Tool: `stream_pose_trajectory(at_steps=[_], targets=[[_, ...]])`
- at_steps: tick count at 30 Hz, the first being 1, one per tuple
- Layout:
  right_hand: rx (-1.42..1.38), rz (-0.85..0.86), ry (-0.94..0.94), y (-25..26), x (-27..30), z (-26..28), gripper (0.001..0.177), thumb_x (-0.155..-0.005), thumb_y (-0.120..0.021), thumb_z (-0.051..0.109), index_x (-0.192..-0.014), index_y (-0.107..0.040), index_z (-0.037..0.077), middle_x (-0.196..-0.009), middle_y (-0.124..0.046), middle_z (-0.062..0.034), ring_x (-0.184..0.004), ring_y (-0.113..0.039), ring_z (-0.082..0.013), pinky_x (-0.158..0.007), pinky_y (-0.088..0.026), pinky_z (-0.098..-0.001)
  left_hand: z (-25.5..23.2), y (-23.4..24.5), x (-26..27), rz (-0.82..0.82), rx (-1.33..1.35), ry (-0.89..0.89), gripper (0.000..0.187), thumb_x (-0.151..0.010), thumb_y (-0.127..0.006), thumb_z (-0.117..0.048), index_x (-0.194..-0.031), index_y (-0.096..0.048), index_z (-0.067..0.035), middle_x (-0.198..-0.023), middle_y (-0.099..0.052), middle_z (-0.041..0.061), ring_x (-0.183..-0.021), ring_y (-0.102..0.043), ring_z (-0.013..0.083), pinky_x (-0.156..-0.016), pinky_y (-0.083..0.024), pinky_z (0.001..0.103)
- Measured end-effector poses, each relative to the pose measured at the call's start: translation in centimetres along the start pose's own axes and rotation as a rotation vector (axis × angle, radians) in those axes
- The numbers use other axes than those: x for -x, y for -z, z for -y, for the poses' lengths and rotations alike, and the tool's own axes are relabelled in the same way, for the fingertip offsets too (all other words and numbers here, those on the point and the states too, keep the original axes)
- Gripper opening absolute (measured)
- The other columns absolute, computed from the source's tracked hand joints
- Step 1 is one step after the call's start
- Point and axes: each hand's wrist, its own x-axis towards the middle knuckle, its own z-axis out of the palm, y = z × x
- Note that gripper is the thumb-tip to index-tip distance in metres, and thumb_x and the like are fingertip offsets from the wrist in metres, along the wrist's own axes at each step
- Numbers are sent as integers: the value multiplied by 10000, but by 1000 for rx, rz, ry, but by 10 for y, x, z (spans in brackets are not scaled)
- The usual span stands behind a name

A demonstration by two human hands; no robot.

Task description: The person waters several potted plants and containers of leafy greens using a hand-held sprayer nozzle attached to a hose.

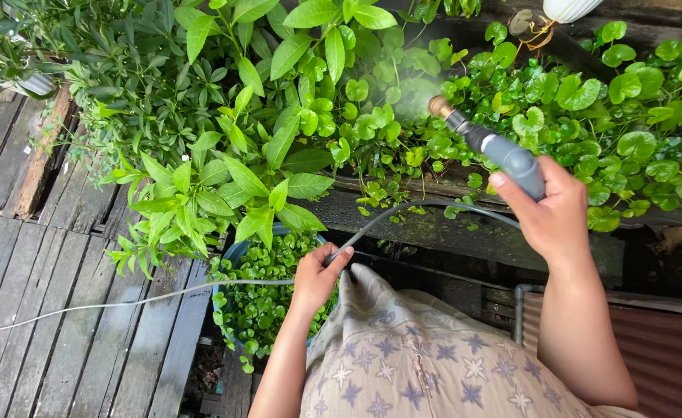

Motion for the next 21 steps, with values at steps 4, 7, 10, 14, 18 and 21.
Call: stream_pose_trajectory(at_steps=[4,7,10,14,18,21], targets=[[127,100,19,7,4,-2,329,-874,-857,287,-868,-645,36,-656,-521,-16,-621,-441,-104,-564,-368,-295,2,-13,6,15,23,27,404,-913,-734,-403,-734,-636,-54,-551,-471,-33,-550,-410,77,-509,-351,305],[163,146,130,10,0,-9,343,-855,-861,288,-849,-637,29,-684,-526,-7,-621,-443,-113,-561,-365,-299,1,-18,7,6,22,-20,408,-921,-727,-409,-739,-635,-57,-558,-459,-31,-565,-396,81,-520,-348,308],[102,110,18,16,-5,-16,346,-894,-858,287,-840,-630,32,-682,-517,-16,-635,-433,-105,-569,-354,-303,-5,-21,8,-25,-14,-1,425,-918,-727,-420,-731,-631,-51,-555,-459,-21,-568,-400,85,-522,-358,312],[-20,-10,7,27,-14,-24,265,-967,-818,274,-1008,-680,52,-779,-576,35,-713,-464,-40,-621,-386,-256,-10,-27,15,-65,-15,-11,446,-920,-721,-434,-728,-623,-43,-550,-470,-11,-568,-409,92,-524,-371,315],[69,53,102,33,-16,-26,266,-954,-829,254,-1000,-681,37,-758,-564,29,-706,-459,-44,-621,-397,-251,-15,-36,17,-69,23,49,425,-907,-719,-434,-734,-635,-55,-549,-477,-13,-562,-414,97,-529,-369,317],[92,187,87,35,-17,-27,274,-896,-843,251,-918,-678,33,-659,-519,5,-626,-425,-70,-561,-346,-281,-16,-39,16,-92,-25,29,450,-912,-718,-442,-718,-624,-47,-539,-480,-4,-553,-418,100,-529,-375,316]])
